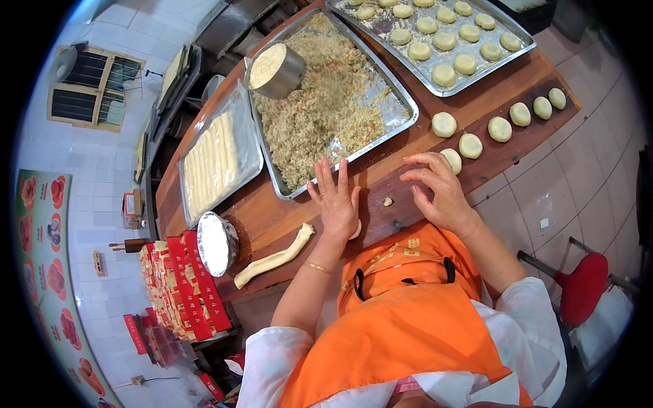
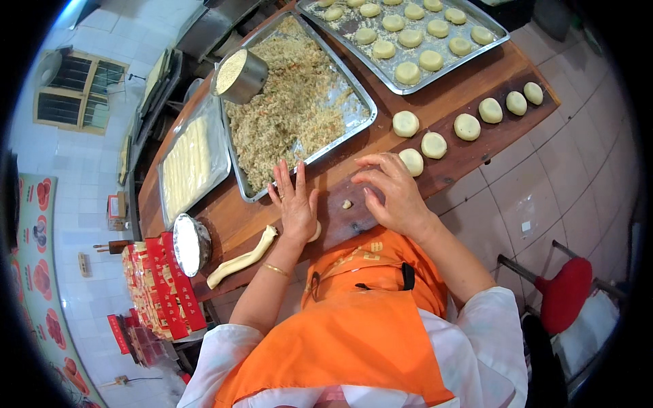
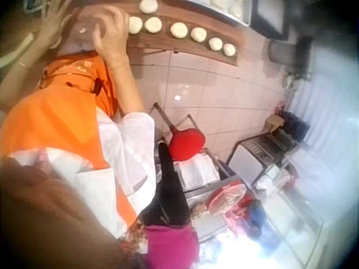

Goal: The person prepares pastries by tearing small pieces from a long dough rope, flattening them by hand, adding filling from a large tray, and rolling them into balls before placing them on a baking sheet.

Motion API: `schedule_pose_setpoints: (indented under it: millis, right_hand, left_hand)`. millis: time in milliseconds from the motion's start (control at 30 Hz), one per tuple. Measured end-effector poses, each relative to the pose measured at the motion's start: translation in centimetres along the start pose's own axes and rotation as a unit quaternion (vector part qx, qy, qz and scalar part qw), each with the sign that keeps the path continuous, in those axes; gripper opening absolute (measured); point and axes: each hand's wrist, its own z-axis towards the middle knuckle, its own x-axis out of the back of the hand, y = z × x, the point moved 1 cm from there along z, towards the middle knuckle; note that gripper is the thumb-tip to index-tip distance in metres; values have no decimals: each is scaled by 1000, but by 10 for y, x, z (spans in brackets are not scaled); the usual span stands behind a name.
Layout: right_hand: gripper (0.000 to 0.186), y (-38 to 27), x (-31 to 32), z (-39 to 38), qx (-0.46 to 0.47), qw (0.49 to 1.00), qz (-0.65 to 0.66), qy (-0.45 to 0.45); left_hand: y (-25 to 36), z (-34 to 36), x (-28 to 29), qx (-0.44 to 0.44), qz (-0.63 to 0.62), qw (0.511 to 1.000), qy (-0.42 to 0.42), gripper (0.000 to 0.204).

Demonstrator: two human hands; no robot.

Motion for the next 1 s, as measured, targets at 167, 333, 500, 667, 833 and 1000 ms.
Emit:
schedule_pose_setpoints:
  millis: [167,333,500,667,833,1000]
  right_hand:
    - [24,-11,1,2,12,1000,-10,-4]
    - [21,-13,2,-13,-7,1000,-15,-22]
    - [21,-10,-7,-19,-10,998,-35,-46]
    - [21,-21,-16,-16,-10,997,-33,-69]
    - [19,-15,-17,-19,-12,996,-47,-75]
    - [18,-10,-21,-18,-28,994,-49,-96]
  left_hand:
    - [-2,6,-4,-5,3,1000,-3,76]
    - [-29,5,9,47,-364,927,78,65]
    - [-24,2,19,9,-245,964,103,66]
    - [1,-3,17,-37,-84,995,32,68]
    - [-19,-10,14,45,-415,903,99,59]
    - [-37,-48,12,165,-719,654,169,60]
